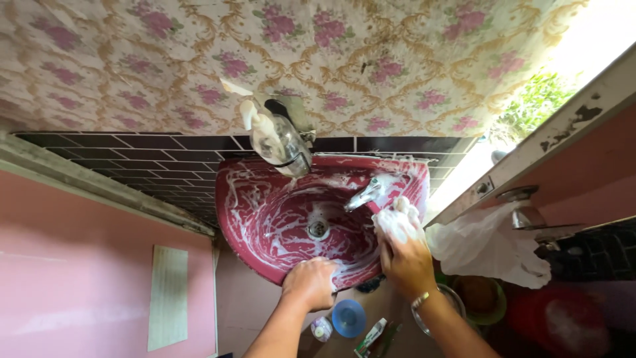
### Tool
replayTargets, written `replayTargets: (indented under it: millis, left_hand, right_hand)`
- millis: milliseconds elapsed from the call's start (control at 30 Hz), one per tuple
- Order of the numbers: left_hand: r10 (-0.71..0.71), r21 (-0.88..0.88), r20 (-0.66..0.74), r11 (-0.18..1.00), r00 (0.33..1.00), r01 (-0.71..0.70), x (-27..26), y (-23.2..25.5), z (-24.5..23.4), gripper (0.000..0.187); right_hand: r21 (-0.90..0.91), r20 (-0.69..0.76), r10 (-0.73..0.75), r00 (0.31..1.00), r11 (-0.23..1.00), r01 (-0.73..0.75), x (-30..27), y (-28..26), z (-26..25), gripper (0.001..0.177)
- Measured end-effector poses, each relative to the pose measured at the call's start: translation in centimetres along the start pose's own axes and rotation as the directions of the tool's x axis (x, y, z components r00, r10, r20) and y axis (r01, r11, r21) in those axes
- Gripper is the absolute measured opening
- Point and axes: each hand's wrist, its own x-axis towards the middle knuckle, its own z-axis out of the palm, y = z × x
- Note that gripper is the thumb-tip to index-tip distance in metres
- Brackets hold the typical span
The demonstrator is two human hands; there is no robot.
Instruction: Scrubbing a bathroom sink with a sponge and soapy water.
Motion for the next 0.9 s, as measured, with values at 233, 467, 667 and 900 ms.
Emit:
replayTargets:
  millis: [233,467,667,900]
  left_hand:
    - [-0.042,-0.008,0.05,0.999,0.998,0.042,-0.3,0.8,-1.2,0.04]
    - [0.022,0.001,-0.04,1.0,0.999,-0.022,0.3,-0.1,0.1,0.035]
    - [-0.014,-0.008,-0.02,1.0,1.0,0.014,-0.2,0.6,-0.7,0.037]
    - [0.027,-0.003,-0.044,1.0,0.999,-0.027,0.2,0.2,0.0,0.038]
  right_hand:
    - [-0.167,0.103,-0.043,0.994,0.984,0.06,3.8,4.5,0.6,0.038]
    - [-0.142,0.154,-0.1,0.983,0.982,0.123,2.8,4.3,0.4,0.046]
    - [-0.197,0.41,0.141,0.901,0.978,-0.063,3.7,4.9,0.1,0.035]
    - [-0.218,0.401,0.055,0.914,0.975,0.037,2.6,6.5,1.3,0.026]
